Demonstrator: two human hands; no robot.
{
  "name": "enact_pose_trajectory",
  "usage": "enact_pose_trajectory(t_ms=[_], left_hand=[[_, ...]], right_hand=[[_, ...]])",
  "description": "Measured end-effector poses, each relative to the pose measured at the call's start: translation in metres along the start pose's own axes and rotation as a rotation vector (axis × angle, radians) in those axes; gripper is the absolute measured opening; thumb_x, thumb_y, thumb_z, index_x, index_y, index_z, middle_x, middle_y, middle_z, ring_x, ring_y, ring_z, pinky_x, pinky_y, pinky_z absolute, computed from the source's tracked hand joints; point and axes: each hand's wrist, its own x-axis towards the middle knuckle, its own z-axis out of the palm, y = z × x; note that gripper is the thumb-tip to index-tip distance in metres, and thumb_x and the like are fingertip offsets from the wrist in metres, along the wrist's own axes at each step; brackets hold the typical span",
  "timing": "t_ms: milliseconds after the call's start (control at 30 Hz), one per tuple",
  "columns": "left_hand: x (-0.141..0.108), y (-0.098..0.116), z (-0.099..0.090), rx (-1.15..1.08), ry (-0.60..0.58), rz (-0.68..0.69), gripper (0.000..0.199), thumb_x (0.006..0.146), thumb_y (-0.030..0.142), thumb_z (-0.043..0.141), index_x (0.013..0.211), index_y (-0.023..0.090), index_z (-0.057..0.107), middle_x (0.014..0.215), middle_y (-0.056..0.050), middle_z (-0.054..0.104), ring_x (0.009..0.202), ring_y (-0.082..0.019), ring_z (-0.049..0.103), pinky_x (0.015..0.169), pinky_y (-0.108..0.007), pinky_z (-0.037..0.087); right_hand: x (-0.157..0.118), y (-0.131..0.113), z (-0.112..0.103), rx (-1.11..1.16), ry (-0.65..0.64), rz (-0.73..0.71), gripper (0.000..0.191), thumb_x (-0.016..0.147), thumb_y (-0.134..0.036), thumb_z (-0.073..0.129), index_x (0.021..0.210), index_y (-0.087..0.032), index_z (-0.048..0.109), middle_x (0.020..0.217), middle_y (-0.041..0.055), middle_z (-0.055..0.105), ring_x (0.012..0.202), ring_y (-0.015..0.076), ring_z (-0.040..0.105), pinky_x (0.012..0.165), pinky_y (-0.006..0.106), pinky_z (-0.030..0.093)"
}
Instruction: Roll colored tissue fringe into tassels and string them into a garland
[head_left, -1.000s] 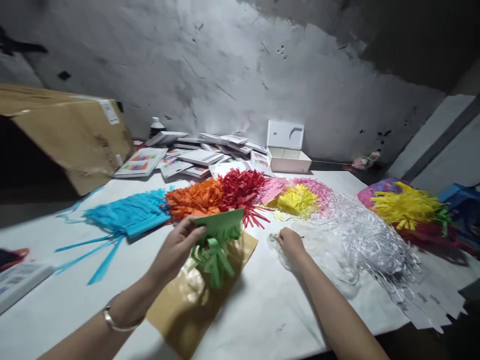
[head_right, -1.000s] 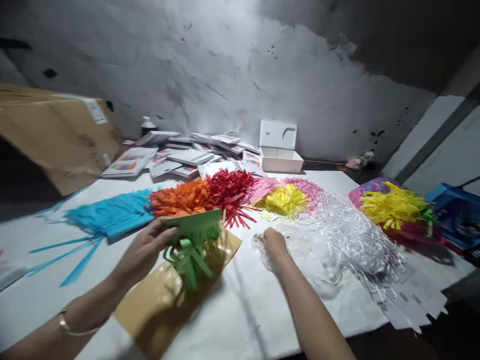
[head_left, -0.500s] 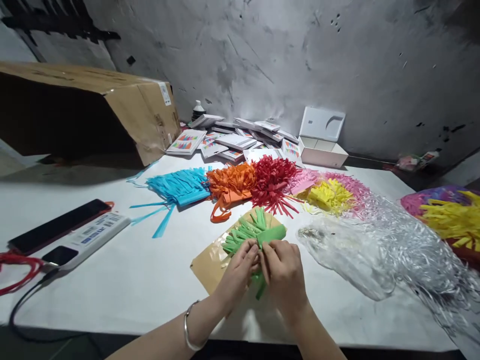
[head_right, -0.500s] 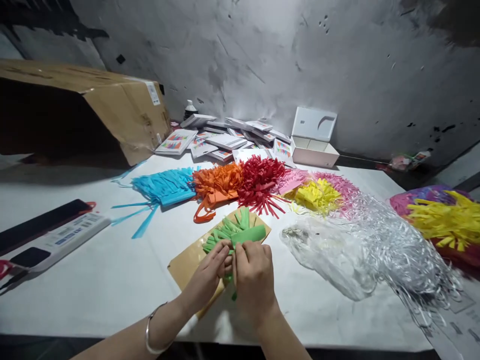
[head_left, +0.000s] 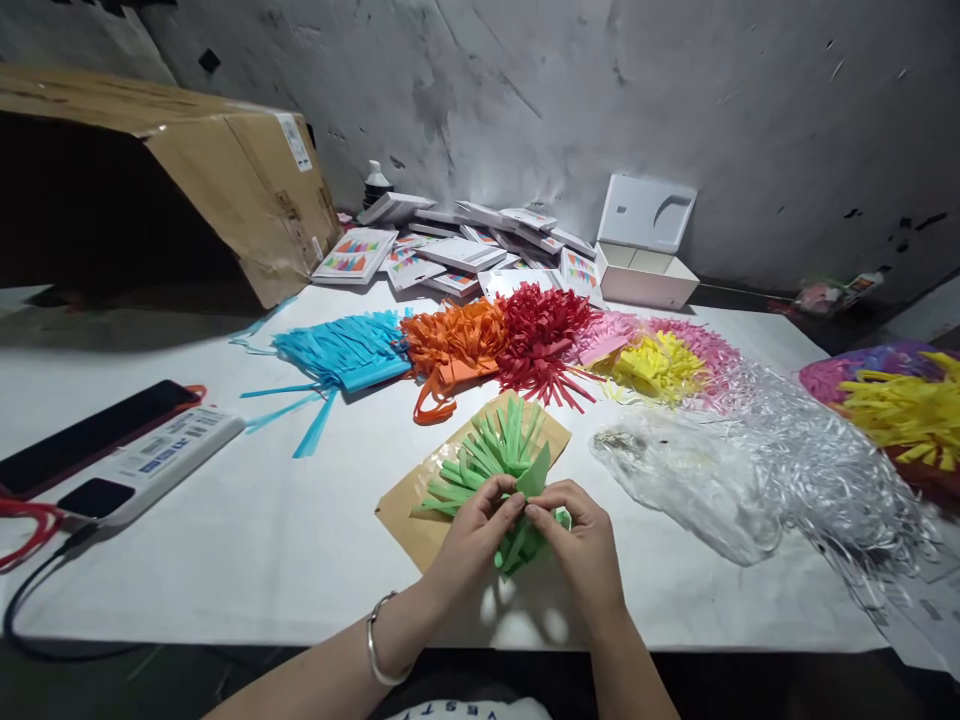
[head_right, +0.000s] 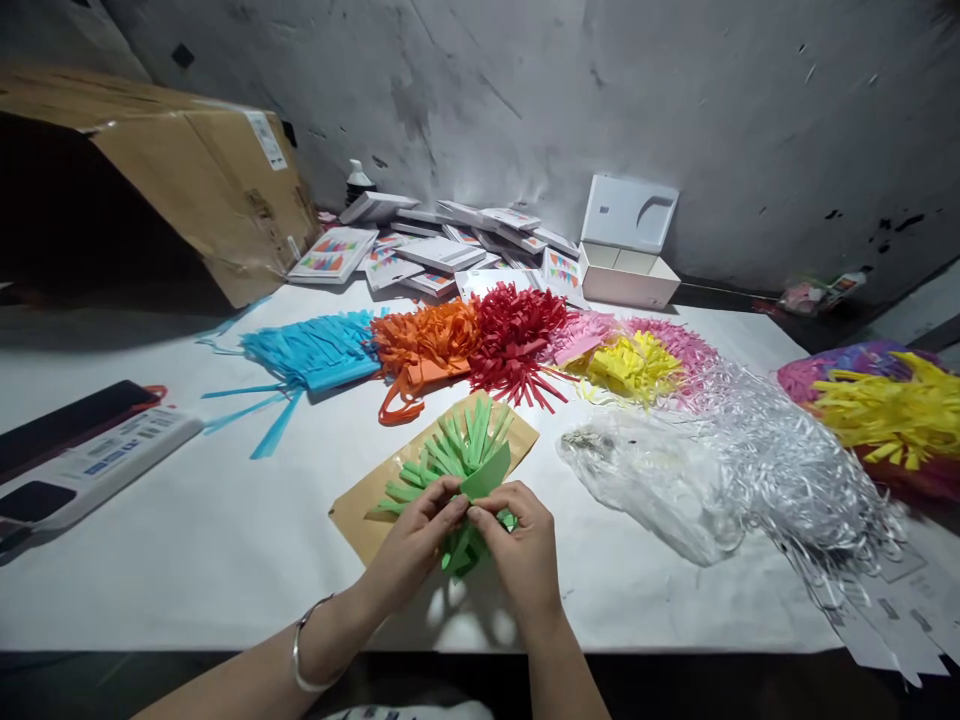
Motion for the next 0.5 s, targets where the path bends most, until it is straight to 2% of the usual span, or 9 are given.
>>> enact_pose_trajectory(t_ms=[100, 233, 300, 400, 500], left_hand=[[-0.001, 0.004, 0.001, 0.041, 0.014, 0.009, 0.037, 0.079, 0.051, 0.074, 0.089, 0.019, 0.062, 0.081, 0.001, 0.054, 0.074, -0.013, 0.052, 0.066, -0.022, 0.045], [0.0, 0.003, 0.0, 0.122, -0.023, 0.007, 0.036, 0.082, 0.053, 0.07, 0.092, 0.019, 0.063, 0.082, 0.0, 0.056, 0.074, -0.014, 0.053, 0.068, -0.024, 0.048], [0.001, 0.002, -0.001, 0.161, -0.036, 0.026, 0.034, 0.083, 0.052, 0.069, 0.092, 0.019, 0.064, 0.084, -0.001, 0.058, 0.077, -0.016, 0.054, 0.072, -0.025, 0.048], [0.002, 0.003, -0.001, 0.175, -0.042, 0.044, 0.033, 0.083, 0.05, 0.069, 0.092, 0.019, 0.064, 0.085, -0.001, 0.059, 0.08, -0.017, 0.055, 0.074, -0.026, 0.048], [0.001, 0.006, 0.0, 0.205, -0.057, 0.056, 0.033, 0.086, 0.051, 0.065, 0.083, 0.018, 0.062, 0.077, -0.001, 0.057, 0.074, -0.016, 0.052, 0.069, -0.026, 0.046]], right_hand=[[-0.003, 0.001, -0.001, -0.077, -0.045, -0.003, 0.01, 0.089, -0.019, 0.064, 0.082, -0.022, 0.071, 0.084, 0.0014, 0.067, 0.081, 0.0169, 0.063, 0.074, 0.027, 0.048], [-0.011, 0.001, 0.004, -0.362, 0.057, -0.13, 0.016, 0.09, -0.015, 0.058, 0.091, -0.023, 0.072, 0.088, 0.0036, 0.067, 0.088, 0.0207, 0.06, 0.082, 0.034, 0.046], [-0.013, 0.0, 0.006, -0.423, 0.101, -0.169, 0.014, 0.089, -0.015, 0.059, 0.087, -0.023, 0.07, 0.085, 0.0031, 0.065, 0.086, 0.0209, 0.059, 0.082, 0.034, 0.045], [-0.009, -0.001, 0.003, -0.286, 0.081, -0.064, 0.013, 0.086, -0.016, 0.062, 0.074, -0.021, 0.064, 0.076, 0.0004, 0.061, 0.075, 0.0176, 0.058, 0.071, 0.029, 0.044], [-0.004, 0.0, -0.002, -0.079, 0.03, 0.09, 0.016, 0.084, -0.021, 0.068, 0.069, -0.02, 0.061, 0.072, -0.0013, 0.059, 0.07, 0.0156, 0.057, 0.066, 0.026, 0.045]])
